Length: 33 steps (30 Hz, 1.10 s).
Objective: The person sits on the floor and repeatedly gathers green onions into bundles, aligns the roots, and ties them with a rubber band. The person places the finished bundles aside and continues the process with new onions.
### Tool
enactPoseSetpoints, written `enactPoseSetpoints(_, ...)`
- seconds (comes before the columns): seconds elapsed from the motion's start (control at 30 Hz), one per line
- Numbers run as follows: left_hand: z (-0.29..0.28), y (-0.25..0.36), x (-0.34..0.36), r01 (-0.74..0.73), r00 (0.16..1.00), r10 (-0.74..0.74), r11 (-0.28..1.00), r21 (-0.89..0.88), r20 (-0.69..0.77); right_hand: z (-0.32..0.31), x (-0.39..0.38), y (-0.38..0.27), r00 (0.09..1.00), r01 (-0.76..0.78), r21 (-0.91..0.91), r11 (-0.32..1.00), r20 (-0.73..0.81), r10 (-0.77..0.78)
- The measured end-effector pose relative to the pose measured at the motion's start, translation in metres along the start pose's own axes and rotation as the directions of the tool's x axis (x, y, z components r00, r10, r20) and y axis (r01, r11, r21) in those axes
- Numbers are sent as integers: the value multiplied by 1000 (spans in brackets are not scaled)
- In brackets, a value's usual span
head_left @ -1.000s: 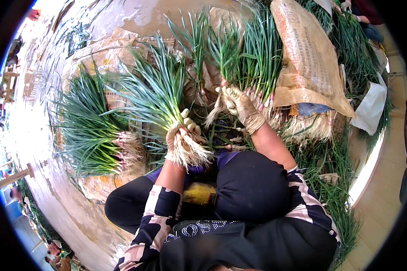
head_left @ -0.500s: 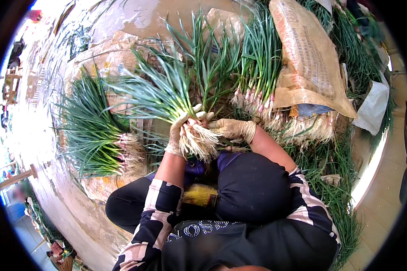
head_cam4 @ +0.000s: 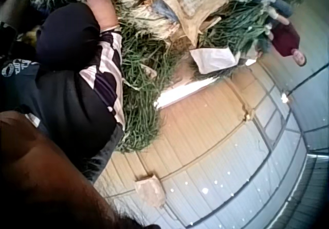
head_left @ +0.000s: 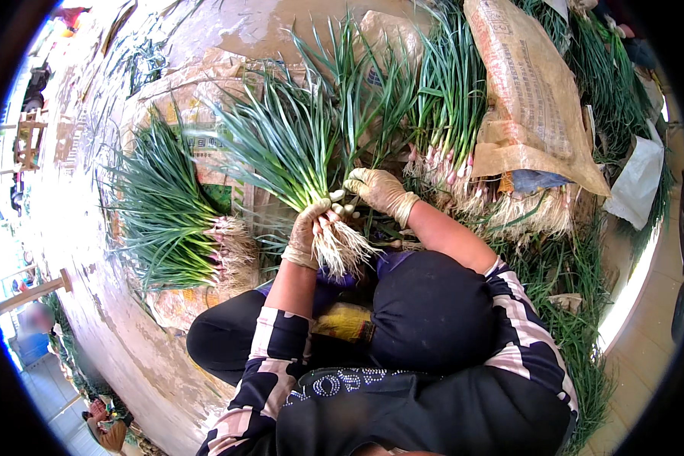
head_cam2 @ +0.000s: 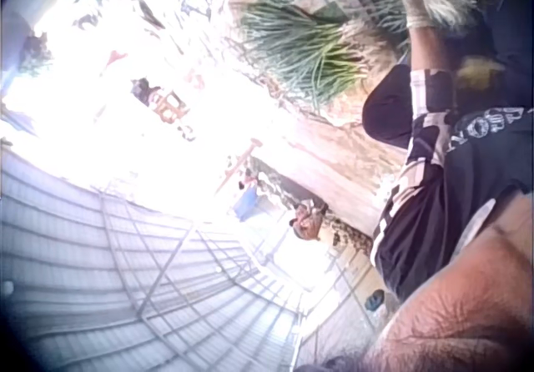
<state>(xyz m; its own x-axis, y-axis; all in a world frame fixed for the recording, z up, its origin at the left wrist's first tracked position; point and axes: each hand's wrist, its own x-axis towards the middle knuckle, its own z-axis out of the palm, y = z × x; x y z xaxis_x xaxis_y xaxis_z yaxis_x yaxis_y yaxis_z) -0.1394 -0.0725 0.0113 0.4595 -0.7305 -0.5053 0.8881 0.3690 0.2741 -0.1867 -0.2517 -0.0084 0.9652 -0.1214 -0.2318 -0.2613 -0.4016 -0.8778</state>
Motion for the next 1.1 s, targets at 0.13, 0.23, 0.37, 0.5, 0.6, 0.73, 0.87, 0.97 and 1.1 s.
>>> enactPoseSetpoints(0.13,9,-1,1,-64,998,65,995,-79,10,8,3,-11,953,13,-273,962,-287,-94)
enactPoseSetpoints(0.23,11,9,-4,-166,943,202,974,-151,264,-31,18,40,767,-165,614,772,-412,491)
enactPoseSetpoints(0.37,35,25,-26,-206,936,236,969,-139,262,-38,-16,37,638,-610,206,765,701,319)
enactPoseSetpoints(0.5,-6,35,-17,-217,969,221,975,-51,113,-36,13,59,732,-666,177,725,343,589)
enactPoseSetpoints(0.6,-27,26,-13,-213,976,217,968,-134,18,-25,46,94,667,-718,328,614,75,741)
enactPoseSetpoints(0.73,-18,20,-17,-182,981,193,959,-217,31,-12,55,107,796,-524,473,708,-22,605)
enactPoseSetpoints(0.87,-12,24,-23,-170,952,235,940,-297,197,-40,30,85,835,-150,742,653,-259,486)
enactPoseSetpoints(0.97,5,24,-22,-197,921,257,956,-218,294,-51,8,65,795,-169,675,718,-338,504)
enactPoseSetpoints(1.1,25,32,-20,-91,985,76,992,87,154,-51,-5,21,850,-123,559,820,-366,378)
